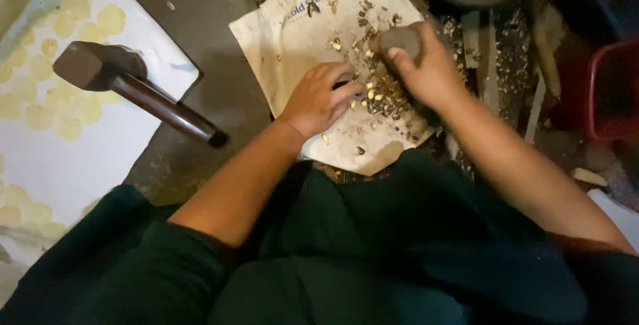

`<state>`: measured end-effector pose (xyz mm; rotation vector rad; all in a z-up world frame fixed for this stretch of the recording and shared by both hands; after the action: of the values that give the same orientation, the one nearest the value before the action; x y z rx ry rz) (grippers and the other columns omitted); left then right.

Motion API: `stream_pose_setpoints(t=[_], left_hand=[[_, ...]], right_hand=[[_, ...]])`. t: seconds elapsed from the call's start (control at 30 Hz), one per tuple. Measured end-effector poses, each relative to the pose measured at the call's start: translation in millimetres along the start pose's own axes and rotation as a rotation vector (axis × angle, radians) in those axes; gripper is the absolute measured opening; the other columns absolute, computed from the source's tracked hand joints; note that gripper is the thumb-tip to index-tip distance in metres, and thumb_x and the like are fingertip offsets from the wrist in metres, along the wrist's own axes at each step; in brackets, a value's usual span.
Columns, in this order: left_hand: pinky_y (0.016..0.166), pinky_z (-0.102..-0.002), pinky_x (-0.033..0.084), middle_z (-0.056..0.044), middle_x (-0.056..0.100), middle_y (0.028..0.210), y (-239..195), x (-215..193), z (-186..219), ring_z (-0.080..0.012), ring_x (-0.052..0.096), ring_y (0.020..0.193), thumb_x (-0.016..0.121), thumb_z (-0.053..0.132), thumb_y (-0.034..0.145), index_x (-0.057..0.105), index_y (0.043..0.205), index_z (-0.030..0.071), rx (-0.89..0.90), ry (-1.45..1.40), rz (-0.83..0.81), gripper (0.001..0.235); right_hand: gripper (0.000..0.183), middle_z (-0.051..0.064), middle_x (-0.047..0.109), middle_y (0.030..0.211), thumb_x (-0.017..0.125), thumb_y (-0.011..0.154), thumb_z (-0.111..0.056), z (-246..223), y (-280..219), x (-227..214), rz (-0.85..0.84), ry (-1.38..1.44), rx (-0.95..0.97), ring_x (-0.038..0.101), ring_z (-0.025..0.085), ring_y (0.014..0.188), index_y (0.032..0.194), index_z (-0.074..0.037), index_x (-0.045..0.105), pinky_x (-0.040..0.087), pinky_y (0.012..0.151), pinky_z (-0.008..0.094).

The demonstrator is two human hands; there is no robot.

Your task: The person uses a hammer to crush yellow seeds on a white sheet, then transfers the crushed material to a sack. They use a stone pestle to grind the seeds further and separate the kernels from the husks by hand.

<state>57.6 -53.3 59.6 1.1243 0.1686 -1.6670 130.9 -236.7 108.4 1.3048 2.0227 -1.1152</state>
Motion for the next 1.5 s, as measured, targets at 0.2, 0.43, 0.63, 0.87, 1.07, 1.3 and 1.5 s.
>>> stream_pose_setpoints(t=[0.2, 0.43, 0.63, 0.87, 1.07, 1.3, 1.5], left_hand=[[0.092, -0.049, 0.050, -0.011, 0.062, 0.114, 15, 45, -10, -0.0340, 0.061, 0.107, 0.076, 0.025, 0.092, 0.072, 0.106, 0.018, 0.094, 0.133, -0.056, 0.016], [0.080, -0.044, 0.047, -0.001, 0.061, 0.085, 44, 48, -40, -0.0254, 0.063, 0.086, 0.076, 0.036, 0.088, 0.062, 0.094, 0.020, -0.188, 0.291, 0.065, 0.023], [0.095, -0.052, 0.048, -0.019, 0.064, 0.105, 28, 27, -35, -0.0396, 0.064, 0.107, 0.076, 0.030, 0.094, 0.059, 0.120, 0.007, -0.319, 0.002, 0.126, 0.039], [0.088, -0.048, 0.049, -0.015, 0.063, 0.100, 25, 26, -33, -0.0363, 0.064, 0.102, 0.073, 0.027, 0.096, 0.061, 0.111, 0.007, -0.286, 0.083, 0.169, 0.028], [0.087, -0.045, 0.049, -0.009, 0.063, 0.099, 28, 19, -32, -0.0327, 0.065, 0.100, 0.068, 0.019, 0.099, 0.060, 0.110, 0.012, -0.291, -0.040, 0.189, 0.015], [0.095, -0.047, 0.049, -0.016, 0.068, 0.105, 26, 0, -39, -0.0395, 0.063, 0.105, 0.063, 0.000, 0.096, 0.068, 0.110, 0.005, -0.296, -0.229, 0.238, 0.016], [0.075, -0.047, 0.044, -0.013, 0.065, 0.094, 28, 12, -5, -0.0360, 0.057, 0.089, 0.082, 0.008, 0.086, 0.079, 0.100, 0.008, -0.076, 0.001, 0.084, 0.014]], right_hand=[[0.049, 0.026, 0.064, 0.122, 0.062, 0.102, -0.039, 36, -3, -14, 0.057, 0.123, 0.087, 0.061, 0.044, 0.113, 0.140, -0.013, 0.047, 0.047, 0.093, 0.053], [0.051, 0.036, 0.064, 0.122, 0.067, 0.101, -0.037, 27, -12, -15, 0.072, 0.099, 0.079, 0.059, 0.058, 0.117, 0.143, -0.015, 0.049, 0.047, 0.096, 0.064], [0.046, 0.037, 0.067, 0.106, 0.063, 0.104, -0.032, -25, -20, -25, -0.053, 0.018, 0.066, 0.063, 0.060, 0.109, 0.142, -0.014, 0.046, 0.049, 0.095, 0.065], [0.047, 0.037, 0.068, 0.107, 0.062, 0.101, -0.033, -21, 12, 8, -0.150, -0.156, -0.051, 0.064, 0.059, 0.108, 0.141, -0.017, 0.044, 0.049, 0.094, 0.067], [0.047, 0.038, 0.069, 0.102, 0.057, 0.103, -0.035, -29, 15, 17, -0.132, -0.273, -0.073, 0.066, 0.060, 0.101, 0.138, -0.007, 0.043, 0.050, 0.086, 0.070], [0.055, 0.031, 0.055, 0.122, 0.061, 0.100, -0.030, -23, 16, 5, -0.117, -0.463, -0.127, 0.067, 0.044, 0.088, 0.149, -0.023, 0.037, 0.057, 0.064, 0.054], [0.087, 0.026, 0.048, 0.147, 0.074, 0.090, -0.041, 5, 10, 4, 0.105, -0.561, -0.429, 0.050, 0.046, 0.126, 0.164, -0.028, 0.030, 0.031, 0.107, 0.069]])
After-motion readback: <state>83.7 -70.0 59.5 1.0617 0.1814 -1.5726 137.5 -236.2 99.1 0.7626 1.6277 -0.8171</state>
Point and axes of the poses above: each hand's wrist, its own y-axis towards the middle knuckle, its own x-axis out of the palm, z = x × y, the point moved 7 cm from there along y, towards the middle knuckle
